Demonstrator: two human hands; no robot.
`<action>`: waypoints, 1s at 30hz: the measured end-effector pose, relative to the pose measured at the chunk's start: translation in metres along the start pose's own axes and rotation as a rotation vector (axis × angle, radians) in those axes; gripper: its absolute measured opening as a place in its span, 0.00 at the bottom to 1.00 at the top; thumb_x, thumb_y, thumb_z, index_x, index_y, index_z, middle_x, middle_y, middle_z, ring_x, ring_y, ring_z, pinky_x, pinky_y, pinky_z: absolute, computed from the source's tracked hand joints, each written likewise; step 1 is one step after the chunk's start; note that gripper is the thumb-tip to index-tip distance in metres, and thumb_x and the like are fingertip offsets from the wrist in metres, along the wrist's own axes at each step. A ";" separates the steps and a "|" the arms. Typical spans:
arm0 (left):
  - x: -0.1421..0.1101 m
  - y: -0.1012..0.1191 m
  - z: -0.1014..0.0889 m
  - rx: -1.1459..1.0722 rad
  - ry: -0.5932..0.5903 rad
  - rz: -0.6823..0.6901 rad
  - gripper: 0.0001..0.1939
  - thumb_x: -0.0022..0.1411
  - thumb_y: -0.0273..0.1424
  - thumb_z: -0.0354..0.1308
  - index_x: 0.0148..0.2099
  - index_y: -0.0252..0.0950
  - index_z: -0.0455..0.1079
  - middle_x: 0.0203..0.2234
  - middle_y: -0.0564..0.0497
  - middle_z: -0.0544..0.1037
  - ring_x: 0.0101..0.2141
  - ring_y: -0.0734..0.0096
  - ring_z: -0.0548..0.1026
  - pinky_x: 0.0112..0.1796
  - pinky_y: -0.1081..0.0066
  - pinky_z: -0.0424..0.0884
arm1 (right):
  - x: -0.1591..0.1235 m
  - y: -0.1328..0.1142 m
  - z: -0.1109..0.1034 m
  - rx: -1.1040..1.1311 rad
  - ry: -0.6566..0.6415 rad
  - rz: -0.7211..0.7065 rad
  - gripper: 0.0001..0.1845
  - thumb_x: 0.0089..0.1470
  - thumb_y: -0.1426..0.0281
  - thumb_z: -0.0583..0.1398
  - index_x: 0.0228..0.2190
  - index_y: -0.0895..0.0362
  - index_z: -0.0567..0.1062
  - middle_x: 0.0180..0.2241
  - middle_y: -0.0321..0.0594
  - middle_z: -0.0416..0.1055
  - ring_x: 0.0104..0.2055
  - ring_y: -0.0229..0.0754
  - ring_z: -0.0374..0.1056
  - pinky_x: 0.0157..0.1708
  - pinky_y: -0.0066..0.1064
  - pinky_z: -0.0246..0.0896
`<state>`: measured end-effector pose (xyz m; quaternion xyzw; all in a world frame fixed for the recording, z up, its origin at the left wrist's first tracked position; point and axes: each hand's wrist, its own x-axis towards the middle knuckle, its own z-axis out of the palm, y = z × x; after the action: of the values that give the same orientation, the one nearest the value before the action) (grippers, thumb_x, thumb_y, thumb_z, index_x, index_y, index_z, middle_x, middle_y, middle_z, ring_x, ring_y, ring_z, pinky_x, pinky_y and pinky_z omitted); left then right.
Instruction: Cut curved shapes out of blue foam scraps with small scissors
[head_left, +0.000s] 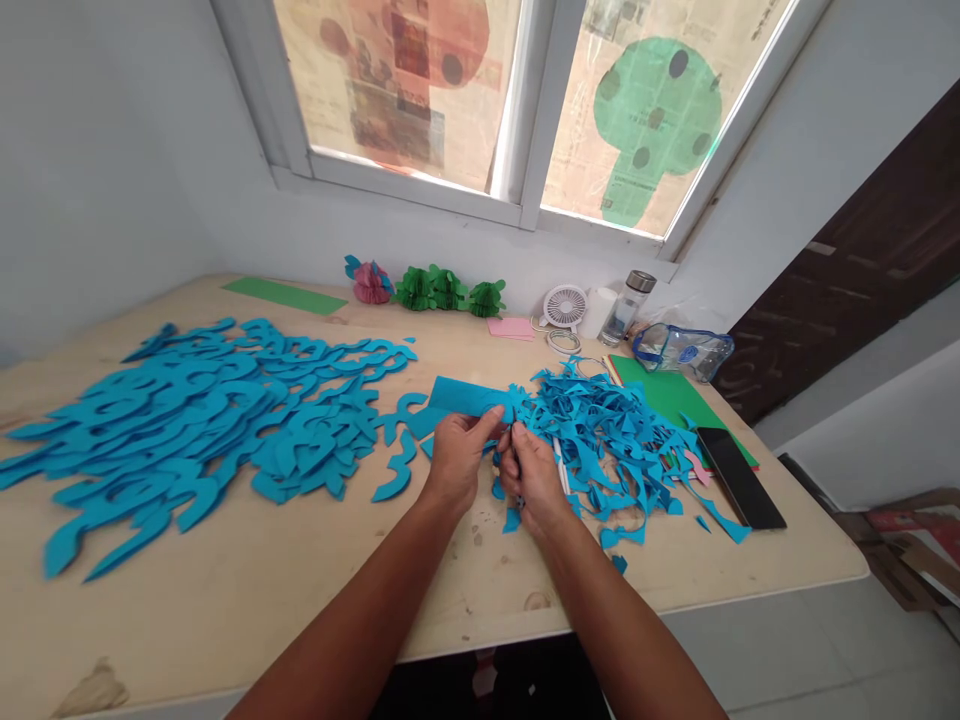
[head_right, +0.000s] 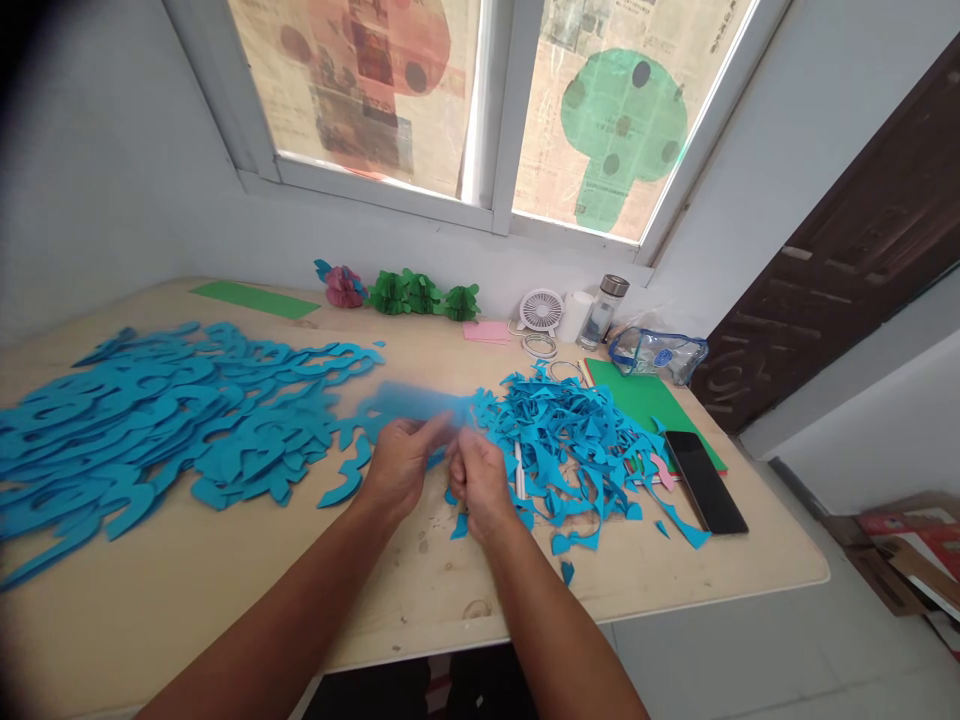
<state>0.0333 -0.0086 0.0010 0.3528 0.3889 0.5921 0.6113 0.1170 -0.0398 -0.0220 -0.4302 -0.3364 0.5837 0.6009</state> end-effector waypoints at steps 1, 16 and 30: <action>0.001 0.000 -0.001 0.008 -0.002 0.001 0.16 0.43 0.36 0.67 0.17 0.33 0.68 0.13 0.54 0.68 0.19 0.77 0.65 0.24 0.74 0.63 | 0.000 0.000 0.000 0.000 -0.002 -0.003 0.26 0.44 0.45 0.62 0.23 0.56 0.68 0.10 0.24 0.52 0.10 0.26 0.41 0.10 0.22 0.33; -0.006 0.009 -0.001 0.154 -0.140 -0.010 0.21 0.48 0.39 0.63 0.12 0.34 0.63 0.09 0.54 0.65 0.15 0.77 0.63 0.24 0.73 0.63 | 0.000 0.002 -0.001 0.021 0.006 -0.007 0.26 0.45 0.46 0.61 0.23 0.57 0.68 0.11 0.23 0.52 0.10 0.26 0.41 0.10 0.22 0.32; -0.002 0.004 -0.005 0.154 -0.134 -0.007 0.19 0.47 0.38 0.64 0.13 0.33 0.65 0.11 0.53 0.67 0.17 0.77 0.64 0.24 0.74 0.61 | 0.000 0.001 -0.001 0.023 0.009 0.002 0.26 0.45 0.46 0.61 0.23 0.57 0.68 0.10 0.23 0.51 0.10 0.26 0.41 0.10 0.22 0.32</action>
<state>0.0274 -0.0106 0.0027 0.4362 0.3926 0.5336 0.6090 0.1169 -0.0403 -0.0232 -0.4263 -0.3264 0.5861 0.6068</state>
